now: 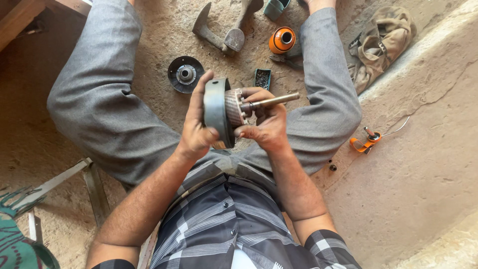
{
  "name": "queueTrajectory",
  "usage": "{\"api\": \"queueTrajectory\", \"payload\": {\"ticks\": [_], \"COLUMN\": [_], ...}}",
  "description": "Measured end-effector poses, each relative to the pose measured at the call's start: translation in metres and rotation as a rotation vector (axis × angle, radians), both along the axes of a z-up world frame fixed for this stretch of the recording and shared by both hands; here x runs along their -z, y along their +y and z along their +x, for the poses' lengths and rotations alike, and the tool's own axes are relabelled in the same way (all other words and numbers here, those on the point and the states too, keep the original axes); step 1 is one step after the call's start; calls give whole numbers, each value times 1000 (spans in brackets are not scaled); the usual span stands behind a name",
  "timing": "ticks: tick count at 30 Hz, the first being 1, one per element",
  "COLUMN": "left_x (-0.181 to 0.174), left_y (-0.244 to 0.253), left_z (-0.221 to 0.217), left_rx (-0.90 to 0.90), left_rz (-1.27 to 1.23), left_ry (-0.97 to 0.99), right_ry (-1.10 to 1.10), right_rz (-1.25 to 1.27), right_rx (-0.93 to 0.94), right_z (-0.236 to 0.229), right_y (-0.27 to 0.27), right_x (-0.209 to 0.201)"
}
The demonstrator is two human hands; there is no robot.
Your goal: The person sits on the floor and assembles a circular metal component by inserting small pins and tapping them with a hammer. They repeatedly pick up pins from a small container, place them into holes in the part, and use a hammer to secure them.
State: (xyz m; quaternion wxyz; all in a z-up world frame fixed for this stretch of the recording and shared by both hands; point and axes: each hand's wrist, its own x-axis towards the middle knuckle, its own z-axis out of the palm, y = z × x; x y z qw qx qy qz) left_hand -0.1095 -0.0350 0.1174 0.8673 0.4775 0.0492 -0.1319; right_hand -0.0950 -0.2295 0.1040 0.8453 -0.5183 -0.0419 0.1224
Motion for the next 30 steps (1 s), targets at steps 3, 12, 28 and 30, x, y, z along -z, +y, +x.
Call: {"api": "queueTrajectory", "payload": {"ticks": [3,12,28,30], "left_x": [-2,-38,-25,-30], "left_y": [2,35,37,34], "left_z": [4,39,31,35], "left_rx": [15,311,282,259], "left_rz": [320,1135,591,642], "left_ry": [-316,-954,-419,-486], "right_ry": [168,407,169,165], "right_rz": [99,369,359,342], "right_rx": [110,167,130,119], "right_z": [-14,-5,10,10], "right_y": [10,2,-3,0], "right_x": [6,12,11,10]}}
